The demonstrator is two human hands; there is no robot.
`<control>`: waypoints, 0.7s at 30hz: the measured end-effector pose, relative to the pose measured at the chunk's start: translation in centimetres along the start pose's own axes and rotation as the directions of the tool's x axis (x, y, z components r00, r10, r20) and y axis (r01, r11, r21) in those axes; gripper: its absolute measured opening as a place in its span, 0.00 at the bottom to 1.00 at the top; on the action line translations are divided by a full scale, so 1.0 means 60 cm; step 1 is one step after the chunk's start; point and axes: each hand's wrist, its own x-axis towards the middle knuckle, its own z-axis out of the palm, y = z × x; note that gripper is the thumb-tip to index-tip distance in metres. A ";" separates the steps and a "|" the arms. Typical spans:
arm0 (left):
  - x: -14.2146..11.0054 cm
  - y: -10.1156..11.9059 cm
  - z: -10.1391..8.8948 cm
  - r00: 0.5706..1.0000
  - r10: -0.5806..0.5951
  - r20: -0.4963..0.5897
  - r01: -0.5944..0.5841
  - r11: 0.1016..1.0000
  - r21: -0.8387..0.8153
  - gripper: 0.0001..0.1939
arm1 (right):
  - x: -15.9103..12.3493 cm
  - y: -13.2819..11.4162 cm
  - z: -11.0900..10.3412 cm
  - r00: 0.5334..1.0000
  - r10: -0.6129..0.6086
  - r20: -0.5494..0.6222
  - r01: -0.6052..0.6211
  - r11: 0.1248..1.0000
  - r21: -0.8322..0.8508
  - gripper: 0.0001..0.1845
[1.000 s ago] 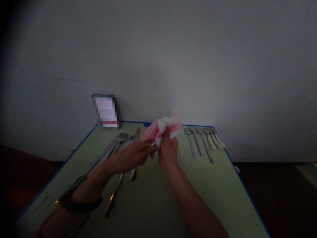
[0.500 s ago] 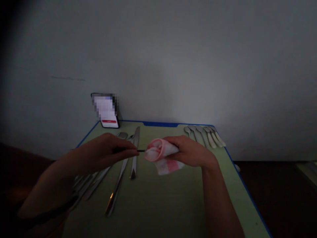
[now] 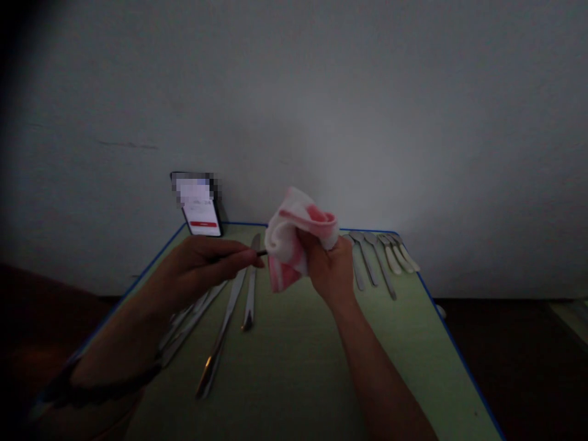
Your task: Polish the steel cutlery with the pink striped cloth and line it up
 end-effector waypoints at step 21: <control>-0.007 -0.013 -0.023 0.985 -0.079 0.153 0.038 0.967 0.253 0.15 | 0.027 0.037 -0.040 0.849 0.152 0.506 -0.311 0.918 0.248 0.13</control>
